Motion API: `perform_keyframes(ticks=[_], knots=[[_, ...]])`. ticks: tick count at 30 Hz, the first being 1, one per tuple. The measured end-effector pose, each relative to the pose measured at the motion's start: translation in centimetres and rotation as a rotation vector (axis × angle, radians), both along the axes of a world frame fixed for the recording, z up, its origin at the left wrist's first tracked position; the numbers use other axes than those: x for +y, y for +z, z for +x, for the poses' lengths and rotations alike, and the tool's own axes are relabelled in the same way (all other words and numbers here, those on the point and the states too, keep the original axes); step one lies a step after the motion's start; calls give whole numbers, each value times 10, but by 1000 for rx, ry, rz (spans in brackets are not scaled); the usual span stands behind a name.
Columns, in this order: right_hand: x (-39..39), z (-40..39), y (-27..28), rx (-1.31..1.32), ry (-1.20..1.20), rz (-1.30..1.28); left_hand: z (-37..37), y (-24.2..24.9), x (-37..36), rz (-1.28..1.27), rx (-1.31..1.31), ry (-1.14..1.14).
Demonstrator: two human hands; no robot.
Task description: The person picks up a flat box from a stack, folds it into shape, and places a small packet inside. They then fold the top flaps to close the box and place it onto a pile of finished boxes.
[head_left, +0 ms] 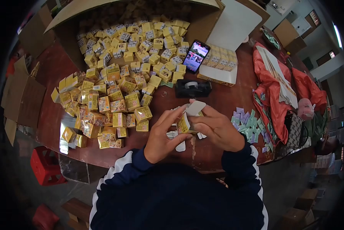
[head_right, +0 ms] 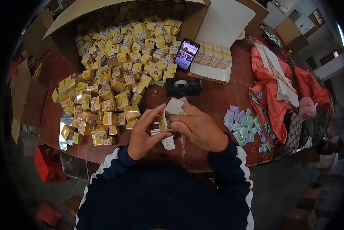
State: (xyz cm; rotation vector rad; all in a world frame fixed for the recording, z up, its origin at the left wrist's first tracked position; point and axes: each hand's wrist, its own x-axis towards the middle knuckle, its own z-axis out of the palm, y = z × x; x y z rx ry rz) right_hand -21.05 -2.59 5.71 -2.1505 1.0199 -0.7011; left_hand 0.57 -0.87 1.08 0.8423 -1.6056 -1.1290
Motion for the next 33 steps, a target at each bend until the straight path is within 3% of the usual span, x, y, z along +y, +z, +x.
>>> perform_keyframes(ticks=[1, 2, 3, 4, 6, 15, 24, 28, 33], knots=[[2, -1, 1, 1, 2, 0, -1, 1, 2, 115, 108, 15], [7, -2, 2, -219, -83, 89, -1, 0, 1, 114, 110, 19], [10, -1, 2, -438, -168, 180, -1, 0, 1, 162, 269, -30], [11, -2, -5, -437, -166, 182, -1, -1, 1, 212, 428, -81], [12, -3, -24, -358, -51, -48, -2, -4, 0, 166, 420, -117], [24, 22, -37, -404, -184, -226, -2, -5, 5, 214, 328, -191], [14, 22, -34, -346, -108, -417, -7, -13, 4, 194, 413, -188], [23, 32, -40, -568, -207, -254, -13, -6, 5, 224, 520, -154], [18, 22, -37, -586, -130, -135, -10, -4, 3, 285, 514, -151]])
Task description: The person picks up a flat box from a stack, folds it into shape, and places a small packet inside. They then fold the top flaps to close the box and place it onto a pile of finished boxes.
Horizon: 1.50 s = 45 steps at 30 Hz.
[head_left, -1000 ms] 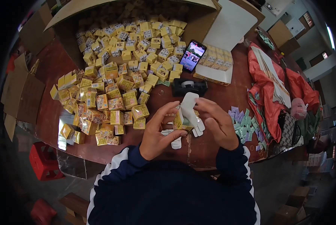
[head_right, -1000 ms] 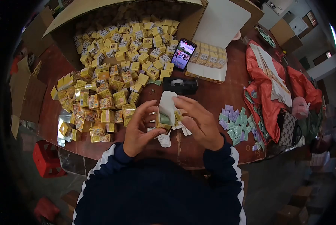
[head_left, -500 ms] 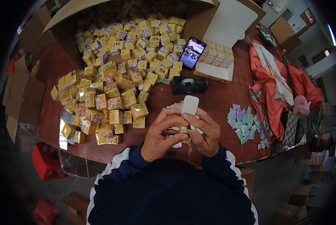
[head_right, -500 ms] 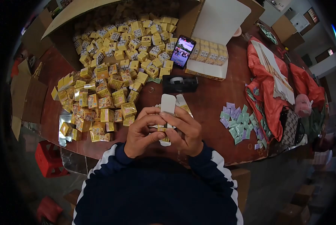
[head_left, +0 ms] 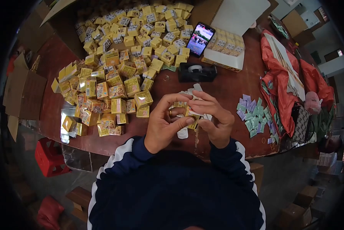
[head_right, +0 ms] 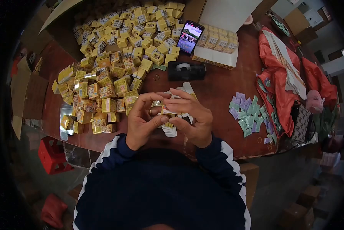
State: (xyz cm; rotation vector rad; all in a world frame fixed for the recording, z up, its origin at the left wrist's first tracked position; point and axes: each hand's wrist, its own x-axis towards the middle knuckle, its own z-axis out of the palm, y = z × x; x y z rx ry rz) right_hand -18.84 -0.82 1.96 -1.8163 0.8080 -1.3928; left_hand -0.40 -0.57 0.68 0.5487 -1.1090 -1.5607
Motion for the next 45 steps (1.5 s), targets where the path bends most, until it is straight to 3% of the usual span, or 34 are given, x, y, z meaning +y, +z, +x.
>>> perform_keyframes(ticks=[7, 17, 26, 34, 39, 42, 43, 44, 45], knots=[[1, 2, 7, -100, 8, 266, 0, 3, 2, -20, -120, 21], [-1, -3, 11, -120, -28, 380, -1, 8, 4, -7, -225, -16], [3, -1, -1, -58, -55, 120, -4, 1, 4, -51, -98, 41], [-2, -10, -3, 199, -35, -165, -5, -9, 4, -106, -122, 65], [-5, -11, -4, 292, 28, -231, 9, 3, 2, -46, -323, 20], [2, -13, 9, 296, 51, -38, 30, 10, -14, -480, -587, 319], [6, -15, 11, 44, -10, 172, 45, 17, -24, -586, -762, 491], [8, -18, 12, -208, -76, 385, 60, 26, -30, -533, -848, 605], [2, -34, 2, -68, -194, 306, 77, 35, -38, -478, -931, 714]])
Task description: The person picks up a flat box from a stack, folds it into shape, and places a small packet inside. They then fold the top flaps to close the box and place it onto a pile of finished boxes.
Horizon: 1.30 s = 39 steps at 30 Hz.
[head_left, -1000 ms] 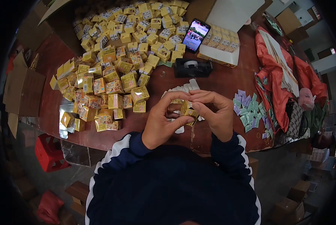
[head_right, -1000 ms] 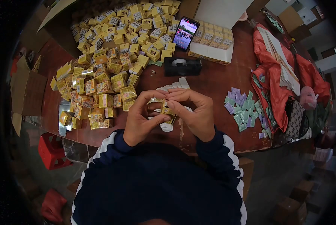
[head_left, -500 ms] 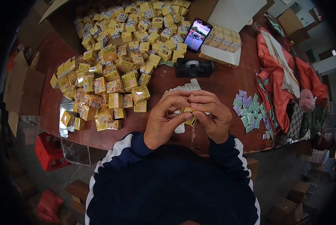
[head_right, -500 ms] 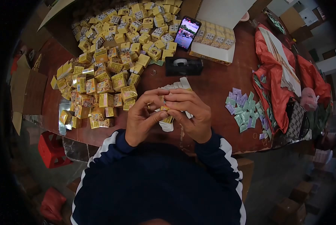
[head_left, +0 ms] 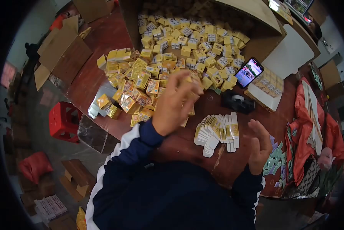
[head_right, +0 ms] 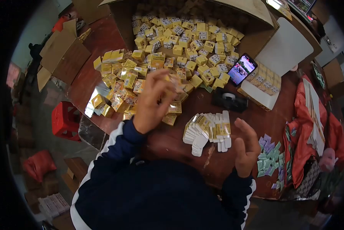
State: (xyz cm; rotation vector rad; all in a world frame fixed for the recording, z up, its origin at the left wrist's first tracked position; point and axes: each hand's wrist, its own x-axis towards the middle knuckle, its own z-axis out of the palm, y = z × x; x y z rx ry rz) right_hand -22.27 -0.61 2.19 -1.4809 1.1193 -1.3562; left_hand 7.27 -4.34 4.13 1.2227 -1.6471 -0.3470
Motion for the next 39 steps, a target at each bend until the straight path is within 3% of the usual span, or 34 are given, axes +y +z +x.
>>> perform_keyframes(ticks=[2, 6, 7, 8, 10, 11, 13, 15, 19, 23, 25, 29, 35, 37, 38, 39], knots=[[-3, -13, -12, 57, -31, 32, 41, 1, -27, -172, -297, 223], [4, -17, -31, 194, -12, 71, 86, -8, -53, -63, -491, 352], [7, -19, -34, 204, -51, 103, 81, -6, -54, -268, -595, 385], [7, -20, -37, 189, -57, 112, 68, -5, -53, -258, -583, 341], [5, -25, -47, 177, -86, 133, 37, -4, -32, -224, -310, 127], [3, -29, -53, 269, -111, 157, 13, -13, -20, -4, -109, 17], [-2, -34, -64, 369, -148, 183, -25, -34, -7, 179, -206, -210], [-9, -34, -76, 626, -138, 262, -53, -60, -1, 216, -316, -329], [-17, -24, -88, 947, -169, 176, -82, -93, 5, 97, -503, -393], [-28, -26, -101, 930, -227, 190, -80, -104, 7, 68, -630, -413], [-32, -32, -100, 942, -185, 307, -80, -104, 8, 93, -581, -393], [-33, -38, -102, 943, -168, 239, -81, -109, 9, 99, -566, -381], [-16, -41, -99, 1122, -247, -250, -79, -99, 8, 103, -461, -367], [-13, -36, -76, 1075, -396, -383, -82, -85, 10, 383, -139, -442], [-11, -30, -63, 1077, -394, -393, -84, -76, 11, 375, -134, -436], [-7, -20, -47, 1060, -392, -450, -88, -66, 12, 618, 177, -545]])
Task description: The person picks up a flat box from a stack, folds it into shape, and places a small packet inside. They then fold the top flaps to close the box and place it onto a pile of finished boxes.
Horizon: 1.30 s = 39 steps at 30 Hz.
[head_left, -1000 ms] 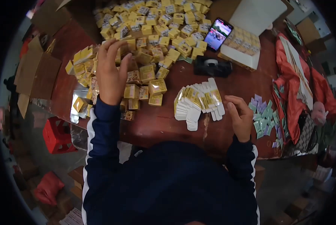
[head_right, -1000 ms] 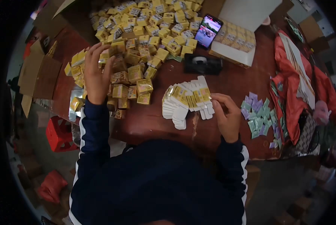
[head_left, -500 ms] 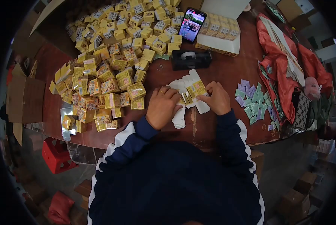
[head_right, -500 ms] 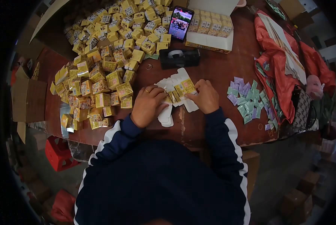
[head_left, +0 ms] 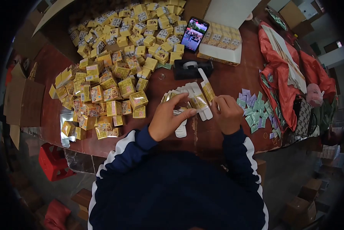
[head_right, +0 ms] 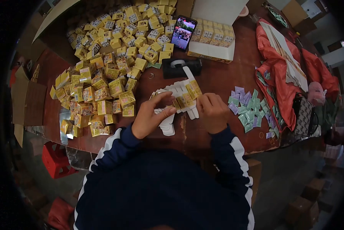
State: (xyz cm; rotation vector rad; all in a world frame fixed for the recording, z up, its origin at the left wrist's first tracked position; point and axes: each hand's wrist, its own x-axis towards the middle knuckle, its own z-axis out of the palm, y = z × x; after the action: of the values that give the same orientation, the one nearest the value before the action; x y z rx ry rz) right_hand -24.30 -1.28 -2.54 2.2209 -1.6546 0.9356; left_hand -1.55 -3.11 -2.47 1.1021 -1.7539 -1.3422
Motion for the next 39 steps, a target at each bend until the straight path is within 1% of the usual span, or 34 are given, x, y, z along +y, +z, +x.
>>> perform_keyframes(ticks=[1, 2, 3, 4, 5, 6, 8, 9, 11, 13, 14, 15, 16, 17, 18, 20, 21, 22, 23, 24, 25, 26, 27, 29, 31, 33, 34, 36, 37, 39], knots=[[4, 10, 13, -5, 29, -47, -4, 6, 2, 308, 254, -46], [7, 19, 23, -5, 32, -55, -9, 1, 3, 300, 254, -45], [10, 27, 32, -42, 93, -67, -14, -10, 3, 217, 379, -97], [11, 34, 37, -79, 158, -79, -18, -8, 1, 132, 503, -147], [13, 39, 38, -77, 168, -89, -18, -2, 0, 249, 645, -185], [16, 43, 39, -106, 200, -98, -15, 1, -1, 238, 646, -179], [18, 46, 38, -134, 236, -112, -9, 6, -4, 464, 894, -252], [19, 46, 36, -156, 256, -84, -5, 8, -4, 458, 893, -254], [18, 45, 37, -179, 275, -57, 2, 11, -3, 299, 675, -205], [15, 44, 47, -415, 404, 143, 7, 18, -1, 285, 664, -163], [14, 43, 54, -415, 405, 144, 10, 20, 0, 275, 654, -124], [13, 41, 61, -509, 465, 216, 13, 19, 0, 277, 655, -127], [11, 39, 66, -603, 523, 287, 17, 19, -1, 248, 545, -138], [10, 36, 67, -599, 521, 283, 19, 19, -2, 215, 436, -149], [8, 35, 67, -639, 516, 273, 20, 19, -4, 211, 438, -151], [4, 30, 67, -680, 511, 263, 22, 20, -6, -130, 163, -177], [1, 26, 66, -753, 530, 339, 23, 21, -4, -131, 162, -178], [-2, 23, 65, -824, 549, 411, 23, 24, 0, -3, 256, -156], [-4, 23, 61, -819, 551, 404, 22, 27, 3, 121, 350, -133], [-5, 24, 53, -811, 629, 443, 21, 28, 6, 109, 353, -136], [-7, 25, 46, -798, 707, 479, 20, 28, 10, 114, 448, -91], [-4, 27, 40, -785, 725, 529, 18, 29, 12, 120, 543, -48], [0, 32, 36, -776, 727, 515, 20, 30, 12, -2, 429, -58], [7, 44, 31, -1043, 717, 627, 19, 32, 18, -26, 452, -49], [10, 48, 30, -1059, 728, 604, 20, 34, 22, -38, 471, -36], [12, 55, 27, -1120, 720, 536, 22, 34, 25, -103, 566, -3], [11, 57, 27, -1120, 721, 535, 22, 31, 26, -103, 566, -3], [10, 61, 28, -1058, 707, 446, 21, 24, 28, -229, 555, 40], [10, 63, 28, -1059, 708, 448, 21, 26, 29, -228, 554, 43], [9, 67, 28, -1060, 719, 412, 20, 33, 31, 0, 648, -14]])
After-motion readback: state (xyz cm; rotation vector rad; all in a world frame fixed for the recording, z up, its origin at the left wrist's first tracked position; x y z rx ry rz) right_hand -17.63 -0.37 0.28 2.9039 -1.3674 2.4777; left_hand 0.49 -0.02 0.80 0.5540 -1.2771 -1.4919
